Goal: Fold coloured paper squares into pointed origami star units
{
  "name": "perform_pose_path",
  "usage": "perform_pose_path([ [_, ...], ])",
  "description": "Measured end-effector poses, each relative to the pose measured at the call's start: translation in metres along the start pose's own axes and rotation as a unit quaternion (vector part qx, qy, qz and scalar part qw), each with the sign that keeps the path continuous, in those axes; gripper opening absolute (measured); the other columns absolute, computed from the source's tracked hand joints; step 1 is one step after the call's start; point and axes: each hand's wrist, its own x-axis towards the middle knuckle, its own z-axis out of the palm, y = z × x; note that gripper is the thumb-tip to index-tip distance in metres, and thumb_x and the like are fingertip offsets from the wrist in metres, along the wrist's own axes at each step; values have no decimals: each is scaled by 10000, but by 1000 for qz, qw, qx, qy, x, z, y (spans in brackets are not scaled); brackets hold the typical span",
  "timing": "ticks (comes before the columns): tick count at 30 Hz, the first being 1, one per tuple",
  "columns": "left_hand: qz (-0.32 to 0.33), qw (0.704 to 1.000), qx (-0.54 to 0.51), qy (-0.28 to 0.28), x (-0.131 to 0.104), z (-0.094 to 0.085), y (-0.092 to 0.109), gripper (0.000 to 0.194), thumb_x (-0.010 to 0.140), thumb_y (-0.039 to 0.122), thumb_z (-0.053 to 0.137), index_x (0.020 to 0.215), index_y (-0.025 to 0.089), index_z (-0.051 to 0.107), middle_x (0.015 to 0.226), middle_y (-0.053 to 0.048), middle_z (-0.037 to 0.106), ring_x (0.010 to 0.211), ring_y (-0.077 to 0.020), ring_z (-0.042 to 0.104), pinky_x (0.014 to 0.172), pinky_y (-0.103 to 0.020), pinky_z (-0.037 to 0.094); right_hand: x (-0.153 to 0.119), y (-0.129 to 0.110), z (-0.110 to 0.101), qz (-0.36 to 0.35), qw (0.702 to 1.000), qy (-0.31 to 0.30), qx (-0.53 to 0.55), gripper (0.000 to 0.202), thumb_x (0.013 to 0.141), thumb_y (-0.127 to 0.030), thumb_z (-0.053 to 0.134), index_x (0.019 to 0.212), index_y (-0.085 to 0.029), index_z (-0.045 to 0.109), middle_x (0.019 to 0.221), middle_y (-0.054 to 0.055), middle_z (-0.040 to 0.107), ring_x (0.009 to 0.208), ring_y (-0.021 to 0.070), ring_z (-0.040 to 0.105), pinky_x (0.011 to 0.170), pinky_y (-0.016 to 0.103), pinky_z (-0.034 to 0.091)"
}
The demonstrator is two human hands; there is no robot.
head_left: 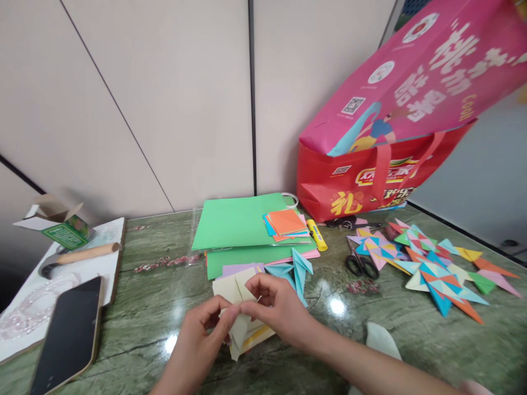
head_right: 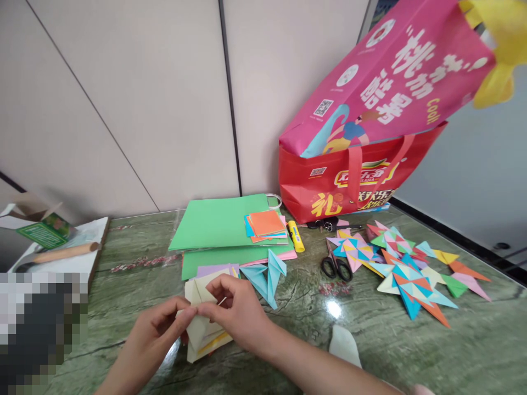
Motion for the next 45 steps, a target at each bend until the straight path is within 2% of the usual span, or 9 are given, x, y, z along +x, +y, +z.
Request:
perform_pose_path([
  [3,0,1000,-7,-10,0,1,1,327,722,432,535,545,165,600,453,11,530,444,-129,503,444,-199,396,0,1,0,-3,1000,1,29,240,656,-266,699,752,-155,509,652,-42,477,581,78,464,510,183,418],
  [8,-3,1000,-21,19,1,0,2,323,714,432,544,538,168,608,449,5,552,444,-135,530,455,-202,412,1,5,2,20,999,-8,36,213,696,-280,652,782,-159,499,607,-60,456,509,75,479,488,208,470],
  [15,-23,999,-24,9,1,0,1,324,688,436,571,515,164,609,436,13,543,434,-126,516,436,-190,398,-1,2,-1,21,1000,-15,10,170,678,-234,662,708,-145,520,556,-62,486,460,66,505,462,184,416],
  [19,-10,999,6,43,0,-2,-1,338,698,418,567,479,164,611,440,2,559,452,-129,513,456,-192,390,-1,4,2,35,999,-25,33,211,671,-256,674,778,-154,523,579,-69,491,461,66,508,480,199,445],
  [23,2,997,6,82,-1,-4,-3,334,698,401,580,464,165,616,433,5,559,452,-128,511,457,-191,385,-1,6,4,70,996,-50,37,239,658,-287,684,663,-148,490,559,-57,504,487,77,535,497,203,458],
  [30,-34,996,-74,41,1,-2,-1,228,671,367,633,568,164,655,449,14,590,417,-123,515,429,-194,402,-1,0,1,92,994,-51,15,289,658,-354,673,624,-161,461,506,-52,520,454,75,521,455,189,417],
  [38,-31,990,-105,89,0,-3,-10,292,672,346,665,461,154,602,424,17,555,445,-115,490,448,-191,385,-3,2,5,147,981,-122,42,397,601,-502,669,609,-166,457,518,-41,529,452,84,512,465,219,433],
  [41,-28,987,-115,104,-1,-3,-12,284,678,336,671,474,152,603,430,23,555,449,-105,482,447,-181,377,-4,4,5,146,981,-121,35,381,600,-476,681,603,-157,473,492,-38,524,436,83,498,453,218,424],
  [45,-39,983,-153,97,0,-3,-12,231,682,330,677,543,150,641,460,22,579,460,-107,494,452,-184,404,-5,5,6,114,987,-115,7,297,676,-402,632,627,-157,472,517,-39,519,441,74,488,435,195,408],
])
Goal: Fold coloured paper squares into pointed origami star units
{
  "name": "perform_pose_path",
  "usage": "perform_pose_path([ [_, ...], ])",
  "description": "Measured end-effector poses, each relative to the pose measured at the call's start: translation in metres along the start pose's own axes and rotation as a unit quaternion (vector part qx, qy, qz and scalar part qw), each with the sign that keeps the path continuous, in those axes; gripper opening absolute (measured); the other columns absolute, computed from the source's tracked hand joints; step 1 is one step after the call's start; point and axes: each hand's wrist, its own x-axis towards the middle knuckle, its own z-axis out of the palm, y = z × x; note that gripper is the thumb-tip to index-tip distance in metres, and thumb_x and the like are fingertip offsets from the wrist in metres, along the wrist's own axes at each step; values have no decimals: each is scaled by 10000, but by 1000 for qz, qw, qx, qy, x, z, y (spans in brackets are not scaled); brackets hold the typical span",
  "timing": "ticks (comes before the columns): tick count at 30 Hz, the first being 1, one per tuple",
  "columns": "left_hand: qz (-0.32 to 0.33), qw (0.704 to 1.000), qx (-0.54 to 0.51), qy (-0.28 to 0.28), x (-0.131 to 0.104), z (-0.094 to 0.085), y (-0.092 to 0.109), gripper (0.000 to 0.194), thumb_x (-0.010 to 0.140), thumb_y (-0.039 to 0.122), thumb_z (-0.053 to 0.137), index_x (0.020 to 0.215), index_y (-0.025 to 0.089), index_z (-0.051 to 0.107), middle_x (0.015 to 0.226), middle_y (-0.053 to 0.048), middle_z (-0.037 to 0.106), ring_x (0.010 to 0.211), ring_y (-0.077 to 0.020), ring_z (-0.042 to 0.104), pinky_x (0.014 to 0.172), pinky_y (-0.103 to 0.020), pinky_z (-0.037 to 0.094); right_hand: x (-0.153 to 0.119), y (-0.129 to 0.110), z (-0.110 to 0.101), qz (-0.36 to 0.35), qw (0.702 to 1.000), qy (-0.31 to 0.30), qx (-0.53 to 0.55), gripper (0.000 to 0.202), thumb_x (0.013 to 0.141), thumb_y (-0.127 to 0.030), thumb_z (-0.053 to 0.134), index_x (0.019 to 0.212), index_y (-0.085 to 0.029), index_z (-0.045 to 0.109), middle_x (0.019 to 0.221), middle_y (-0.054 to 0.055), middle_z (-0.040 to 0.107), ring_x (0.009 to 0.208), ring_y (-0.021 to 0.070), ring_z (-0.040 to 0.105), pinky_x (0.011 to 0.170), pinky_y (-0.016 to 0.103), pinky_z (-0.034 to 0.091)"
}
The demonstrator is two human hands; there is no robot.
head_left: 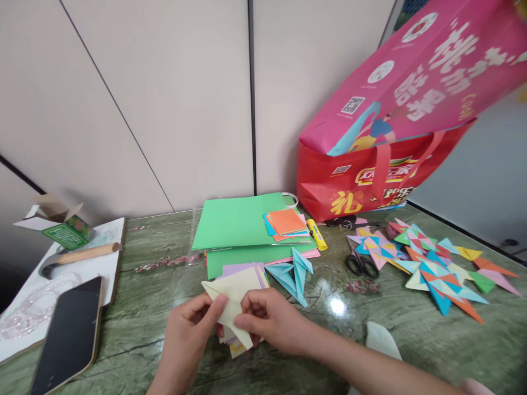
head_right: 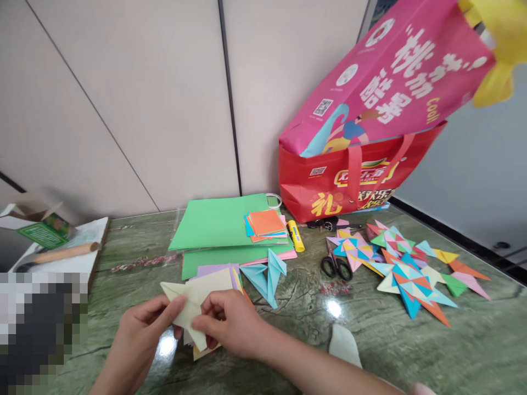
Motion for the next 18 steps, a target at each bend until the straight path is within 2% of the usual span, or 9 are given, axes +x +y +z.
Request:
perform_pose_path([
  [2,-16,999,-36,-5,1,0,2,175,664,326,693,663,152,684,535,10,626,473,-116,506,432,-195,422,0,1,1,-4,1000,-7,-2,282,685,-392,623,644,-160,467,534,-44,511,449,73,490,437,196,422],
  [4,-25,998,-64,5,2,0,4,197,636,318,715,736,148,702,576,0,647,478,-120,505,413,-201,430,0,1,1,1,1000,-15,8,298,672,-407,634,660,-163,463,552,-43,517,460,77,505,449,208,446],
  [10,-23,989,-125,77,4,1,7,227,557,320,766,683,139,714,537,6,633,476,-116,492,396,-193,420,0,2,3,36,998,-35,32,379,636,-486,648,681,-162,459,520,-39,555,413,73,524,438,204,447],
  [18,-38,986,-147,66,3,0,6,235,568,343,764,667,143,692,539,12,613,487,-114,477,407,-191,404,-1,1,2,51,998,-19,7,331,655,-435,646,671,-167,453,521,-48,562,388,68,517,408,194,430],
])
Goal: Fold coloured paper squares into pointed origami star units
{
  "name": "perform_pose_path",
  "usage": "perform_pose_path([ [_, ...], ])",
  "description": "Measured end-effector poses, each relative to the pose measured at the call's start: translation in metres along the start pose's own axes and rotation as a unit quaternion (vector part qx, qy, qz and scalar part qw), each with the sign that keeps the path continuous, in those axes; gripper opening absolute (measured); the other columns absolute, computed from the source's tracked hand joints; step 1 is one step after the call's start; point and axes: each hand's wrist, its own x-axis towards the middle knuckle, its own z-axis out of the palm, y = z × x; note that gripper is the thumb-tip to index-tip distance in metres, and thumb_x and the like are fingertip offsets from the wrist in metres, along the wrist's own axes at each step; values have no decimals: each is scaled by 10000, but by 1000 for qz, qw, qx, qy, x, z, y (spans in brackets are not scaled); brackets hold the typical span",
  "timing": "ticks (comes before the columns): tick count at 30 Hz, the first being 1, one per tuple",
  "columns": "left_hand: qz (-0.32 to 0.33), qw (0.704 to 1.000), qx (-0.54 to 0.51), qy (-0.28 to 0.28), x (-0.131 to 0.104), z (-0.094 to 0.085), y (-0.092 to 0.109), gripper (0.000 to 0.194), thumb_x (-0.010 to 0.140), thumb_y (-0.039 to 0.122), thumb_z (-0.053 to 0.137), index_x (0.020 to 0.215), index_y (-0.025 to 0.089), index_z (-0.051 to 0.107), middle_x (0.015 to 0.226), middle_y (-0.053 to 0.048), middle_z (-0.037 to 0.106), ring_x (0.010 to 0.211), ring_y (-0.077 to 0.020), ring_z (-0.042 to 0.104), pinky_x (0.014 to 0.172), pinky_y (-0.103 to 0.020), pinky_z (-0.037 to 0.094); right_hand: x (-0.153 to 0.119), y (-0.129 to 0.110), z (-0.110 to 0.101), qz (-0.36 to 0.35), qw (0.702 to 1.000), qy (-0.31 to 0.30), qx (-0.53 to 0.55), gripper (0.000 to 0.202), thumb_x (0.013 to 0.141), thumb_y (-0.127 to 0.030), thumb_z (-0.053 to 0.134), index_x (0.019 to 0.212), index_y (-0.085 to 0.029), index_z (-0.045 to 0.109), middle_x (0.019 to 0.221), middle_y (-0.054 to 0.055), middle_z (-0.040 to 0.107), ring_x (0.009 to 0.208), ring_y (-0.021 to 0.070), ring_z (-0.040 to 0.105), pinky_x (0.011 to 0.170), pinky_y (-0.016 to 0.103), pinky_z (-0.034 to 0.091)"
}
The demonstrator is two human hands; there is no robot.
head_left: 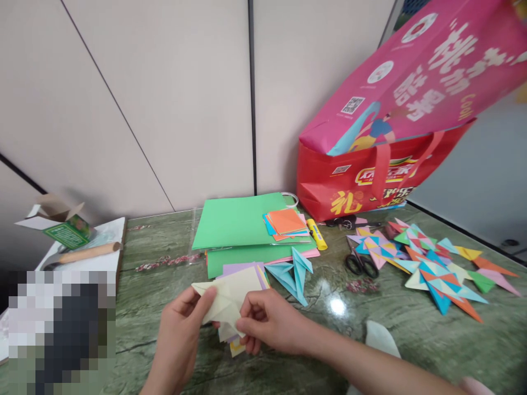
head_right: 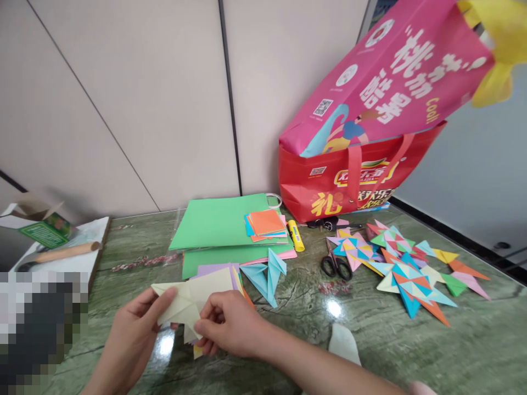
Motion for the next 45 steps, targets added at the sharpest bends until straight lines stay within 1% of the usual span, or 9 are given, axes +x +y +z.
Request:
perform_pose_path([
  [13,5,991,-81,104,10,-4,3,227,459,303,825,580,156,700,530,31,649,537,-90,532,506,-151,442,1,-6,-5,-25,1000,-2,-9,371,634,-479,667,667,-151,496,554,-39,556,454,72,526,468,203,428],
  [19,-25,998,-19,47,8,-2,-1,257,502,308,801,662,132,704,560,-10,683,491,-116,573,483,-197,468,2,-8,-4,-75,994,36,76,366,606,-339,715,701,-193,394,536,-70,538,518,111,587,523,231,466],
  [23,-12,999,49,-20,6,0,-5,366,620,331,725,920,132,661,692,-52,715,604,-182,647,601,-293,531,4,-8,-12,-130,985,108,-32,41,707,-149,541,738,-167,520,615,-40,540,541,92,553,527,214,458],
  [25,29,994,101,-42,7,0,-8,493,607,297,730,1058,153,593,758,-59,719,725,-223,671,714,-359,537,5,-10,-19,-147,970,172,-88,111,725,-116,478,782,-168,558,663,-24,557,568,95,550,544,215,456],
  [27,96,975,185,-72,10,-2,-14,611,539,247,763,1111,176,562,874,-86,719,899,-275,650,864,-440,476,5,-15,-28,-164,956,221,-104,121,750,-148,456,822,-177,548,722,-8,567,634,117,566,559,223,467],
  [32,210,857,429,-193,14,-11,-32,854,424,93,799,1217,226,512,1335,-150,481,1270,-334,341,1067,-537,149,2,-30,-57,-194,874,332,-298,125,776,-212,489,885,-189,545,843,28,615,712,163,558,619,265,418],
  [40,201,793,522,-239,17,-16,-38,745,565,-13,654,1241,254,489,1329,-83,498,1260,-294,356,1054,-516,232,-5,-38,-71,-37,725,368,-581,81,791,-170,519,850,-175,574,863,84,636,817,253,584,626,303,396],
  [42,204,791,524,-242,18,-17,-39,724,565,-8,660,1224,251,506,1316,-86,512,1247,-301,375,1043,-520,256,-4,-35,-65,-93,719,357,-589,93,807,-145,505,855,-164,582,965,101,619,924,257,556,718,326,414],
  [45,215,792,518,-242,19,-19,-42,726,546,-11,675,1202,261,526,1300,-82,529,1232,-318,394,1029,-532,278,-3,-28,-53,-193,761,263,-560,114,824,-127,495,874,-170,587,1076,85,586,1009,217,527,820,308,407],
])
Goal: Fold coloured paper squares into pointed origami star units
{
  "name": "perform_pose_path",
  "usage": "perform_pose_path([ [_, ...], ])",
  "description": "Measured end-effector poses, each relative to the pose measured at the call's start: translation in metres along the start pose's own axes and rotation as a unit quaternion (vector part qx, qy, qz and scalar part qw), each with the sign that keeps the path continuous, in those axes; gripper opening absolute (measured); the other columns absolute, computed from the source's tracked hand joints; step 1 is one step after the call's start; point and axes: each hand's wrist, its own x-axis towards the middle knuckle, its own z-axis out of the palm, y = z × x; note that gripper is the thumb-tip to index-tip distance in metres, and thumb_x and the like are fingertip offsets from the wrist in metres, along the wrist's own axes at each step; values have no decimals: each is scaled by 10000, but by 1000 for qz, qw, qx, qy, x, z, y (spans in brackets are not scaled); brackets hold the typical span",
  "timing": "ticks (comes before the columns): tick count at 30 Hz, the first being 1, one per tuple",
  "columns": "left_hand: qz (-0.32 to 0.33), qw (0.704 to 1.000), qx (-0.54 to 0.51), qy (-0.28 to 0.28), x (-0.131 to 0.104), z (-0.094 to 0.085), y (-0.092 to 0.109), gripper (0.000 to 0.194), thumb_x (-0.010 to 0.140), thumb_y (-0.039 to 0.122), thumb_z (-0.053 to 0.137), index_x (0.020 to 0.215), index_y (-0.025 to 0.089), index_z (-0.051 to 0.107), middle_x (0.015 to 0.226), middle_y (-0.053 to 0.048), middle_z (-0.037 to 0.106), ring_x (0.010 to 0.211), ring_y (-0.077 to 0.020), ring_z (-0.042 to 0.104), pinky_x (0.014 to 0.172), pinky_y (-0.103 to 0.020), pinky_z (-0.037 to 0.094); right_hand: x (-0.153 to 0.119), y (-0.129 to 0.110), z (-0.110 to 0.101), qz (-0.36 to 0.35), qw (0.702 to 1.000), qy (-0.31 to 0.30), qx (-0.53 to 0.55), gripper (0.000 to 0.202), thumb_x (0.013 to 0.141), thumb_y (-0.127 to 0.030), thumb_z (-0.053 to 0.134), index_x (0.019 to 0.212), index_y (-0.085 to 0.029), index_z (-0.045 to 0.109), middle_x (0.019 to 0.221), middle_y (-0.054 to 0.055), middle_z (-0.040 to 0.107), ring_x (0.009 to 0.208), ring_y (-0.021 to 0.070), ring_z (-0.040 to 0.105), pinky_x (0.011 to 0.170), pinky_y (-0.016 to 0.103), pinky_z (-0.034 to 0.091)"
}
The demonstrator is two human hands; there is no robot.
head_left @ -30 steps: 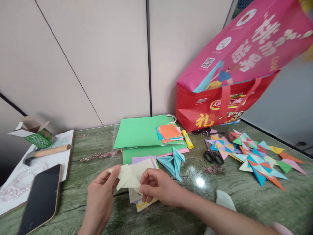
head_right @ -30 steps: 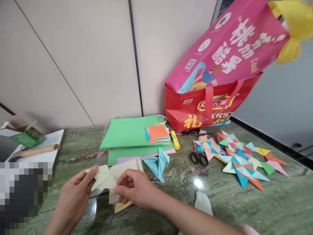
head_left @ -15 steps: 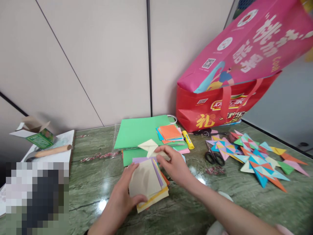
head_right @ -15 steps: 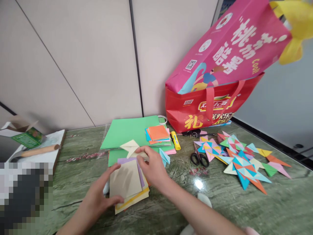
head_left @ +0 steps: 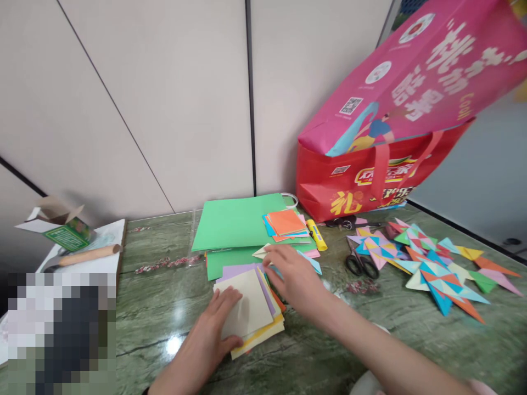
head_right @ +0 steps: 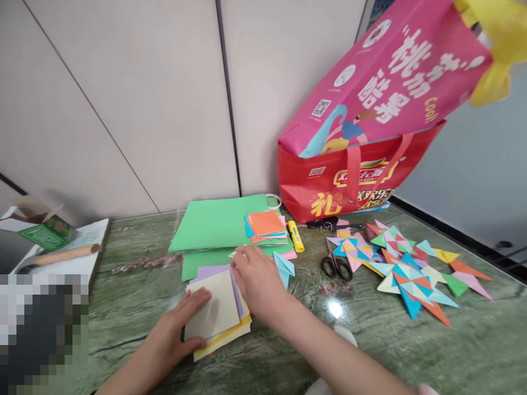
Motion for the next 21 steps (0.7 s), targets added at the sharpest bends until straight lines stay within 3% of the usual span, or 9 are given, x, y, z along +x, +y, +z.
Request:
perform_pose_path([
  [4,3,1000,-5,11,0,1,0,703,557,-12,660,1196,253,536,1291,-89,537,1222,-322,413,1019,-530,297,-11,-10,13,-6,989,-132,69,179,776,-145,581,954,-167,587,1006,78,594,901,210,576,781,315,440],
  [6,-1,1000,-12,9,0,1,1,686,569,-4,655,1198,242,536,1286,-97,543,1208,-311,440,1018,-513,310,-14,-12,17,-2,984,-161,76,208,763,-149,595,971,-157,590,1024,93,585,917,227,573,785,335,441],
  [10,-20,999,-30,18,-4,4,-2,638,617,47,642,1213,242,527,1298,-103,530,1193,-290,467,1002,-481,347,-14,-13,21,1,983,-138,122,196,748,-111,582,938,-155,603,989,87,601,881,211,577,777,326,436],
  [14,-45,997,-48,28,-7,4,-4,568,681,148,628,1231,230,517,1301,-108,526,1191,-293,470,977,-468,382,-11,-10,24,7,972,-98,214,268,758,-3,445,874,-161,628,887,56,645,824,165,586,728,266,435],
  [21,-51,991,-123,20,2,-9,7,383,756,212,540,1137,212,579,1174,-98,635,1077,-255,576,946,-424,422,-11,-2,27,4,952,-161,261,468,638,81,365,878,-185,667,851,26,666,792,147,587,696,237,425],
])
